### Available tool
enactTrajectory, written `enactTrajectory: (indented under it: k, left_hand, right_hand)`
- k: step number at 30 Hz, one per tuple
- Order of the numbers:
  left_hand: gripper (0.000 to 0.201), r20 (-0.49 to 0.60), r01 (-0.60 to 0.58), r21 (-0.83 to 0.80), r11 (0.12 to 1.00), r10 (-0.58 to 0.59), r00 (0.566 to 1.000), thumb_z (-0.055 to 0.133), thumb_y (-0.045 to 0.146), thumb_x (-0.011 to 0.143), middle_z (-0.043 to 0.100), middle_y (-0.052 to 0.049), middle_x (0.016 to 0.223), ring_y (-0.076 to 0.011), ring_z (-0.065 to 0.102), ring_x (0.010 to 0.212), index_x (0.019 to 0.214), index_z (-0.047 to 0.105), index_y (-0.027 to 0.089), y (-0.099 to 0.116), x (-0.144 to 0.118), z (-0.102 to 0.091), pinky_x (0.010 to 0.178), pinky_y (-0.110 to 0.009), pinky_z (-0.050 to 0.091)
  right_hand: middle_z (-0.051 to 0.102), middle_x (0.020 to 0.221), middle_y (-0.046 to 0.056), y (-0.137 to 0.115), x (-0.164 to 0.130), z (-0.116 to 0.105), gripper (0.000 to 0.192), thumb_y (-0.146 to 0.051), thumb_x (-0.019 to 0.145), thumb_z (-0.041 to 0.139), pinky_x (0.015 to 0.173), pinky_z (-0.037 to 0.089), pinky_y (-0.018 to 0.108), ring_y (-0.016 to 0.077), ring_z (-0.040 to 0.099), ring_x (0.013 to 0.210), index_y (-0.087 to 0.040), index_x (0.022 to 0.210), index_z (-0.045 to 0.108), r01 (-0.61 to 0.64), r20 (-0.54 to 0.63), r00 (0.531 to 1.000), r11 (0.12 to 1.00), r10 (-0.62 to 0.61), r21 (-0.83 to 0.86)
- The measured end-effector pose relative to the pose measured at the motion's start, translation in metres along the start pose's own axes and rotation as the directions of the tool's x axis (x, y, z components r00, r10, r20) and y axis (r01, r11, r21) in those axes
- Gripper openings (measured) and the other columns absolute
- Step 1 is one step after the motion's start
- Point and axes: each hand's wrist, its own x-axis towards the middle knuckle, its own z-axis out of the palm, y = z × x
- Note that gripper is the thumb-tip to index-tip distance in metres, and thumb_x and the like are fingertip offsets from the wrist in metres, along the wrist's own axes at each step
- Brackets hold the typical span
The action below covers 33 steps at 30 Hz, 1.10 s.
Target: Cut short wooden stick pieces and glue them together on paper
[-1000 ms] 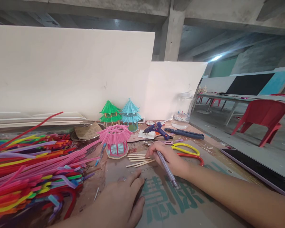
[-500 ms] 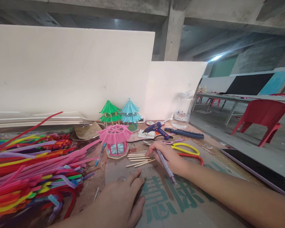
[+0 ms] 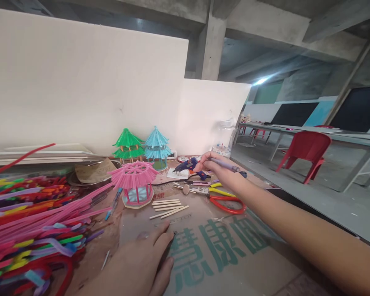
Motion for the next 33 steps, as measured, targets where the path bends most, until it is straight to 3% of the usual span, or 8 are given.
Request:
enactTrajectory:
  k: [3,6,14,21,28,33]
  left_hand:
    - [0.047,0.014,0.001,0.01,1.0,-0.001,1.0,0.039,0.027,0.091,0.049,-0.01,0.148,-0.0328,0.066,0.113,0.134,0.059,0.022,0.001,0.0,-0.002,0.093,-0.052,0.056]
    - [0.047,0.008,-0.002,0.01,1.0,0.002,1.0,0.038,0.026,0.091,0.049,-0.01,0.148,-0.0336,0.067,0.111,0.133,0.059,0.021,0.0,0.0,0.001,0.091,-0.054,0.056]
    - [0.046,-0.04,-0.036,0.045,0.998,0.038,0.998,0.037,0.028,0.092,0.049,-0.009,0.148,-0.0326,0.066,0.113,0.132,0.058,0.022,-0.006,0.0,0.013,0.092,-0.053,0.056]
    - [0.046,0.034,-0.007,0.063,0.998,0.005,0.999,0.038,0.025,0.092,0.046,-0.01,0.15,-0.0325,0.066,0.112,0.134,0.057,0.021,0.001,-0.001,0.002,0.093,-0.054,0.055]
    - [0.046,0.02,-0.04,0.072,0.997,0.038,0.999,0.039,0.024,0.092,0.048,-0.011,0.149,-0.0321,0.065,0.114,0.135,0.056,0.02,-0.002,-0.002,0.005,0.093,-0.054,0.056]
    - [0.048,0.077,-0.028,0.079,0.996,0.022,0.997,0.036,0.024,0.093,0.043,-0.011,0.152,-0.0316,0.063,0.119,0.138,0.052,0.019,-0.001,0.0,0.002,0.096,-0.054,0.053]
  right_hand:
    - [0.071,0.084,0.004,0.004,0.0,-0.005,0.007,-0.027,0.09,0.048,0.077,0.051,0.033,0.0181,0.068,0.083,-0.022,0.086,0.05,0.061,0.125,0.992,0.978,-0.036,-0.202]
    - [0.067,0.084,0.003,0.014,-0.007,0.005,0.006,-0.023,0.087,0.052,0.069,0.05,0.03,0.0173,0.065,0.077,-0.022,0.083,0.047,0.116,0.208,0.977,0.925,-0.041,-0.361]
    - [0.061,0.089,0.003,0.031,-0.029,0.036,0.019,-0.005,0.079,0.055,0.079,0.042,0.031,0.0203,0.057,0.09,-0.022,0.085,0.049,0.222,0.359,0.933,0.803,-0.01,-0.553]
    - [0.058,0.088,0.002,0.037,-0.025,0.03,0.02,-0.015,0.083,0.062,0.067,0.036,0.027,0.0189,0.056,0.078,-0.022,0.091,0.046,0.125,0.271,0.958,0.721,0.091,-0.682]
    - [0.059,0.086,0.002,0.037,-0.021,0.026,0.024,0.0,0.079,0.052,0.066,0.034,0.025,0.0175,0.055,0.077,-0.021,0.089,0.046,0.095,0.244,0.962,0.684,0.125,-0.723]
    - [0.059,0.085,0.004,0.047,-0.014,0.016,0.027,0.004,0.076,0.048,0.063,0.032,0.026,0.0179,0.054,0.074,-0.02,0.088,0.046,0.062,0.17,0.98,0.653,0.104,-0.755]
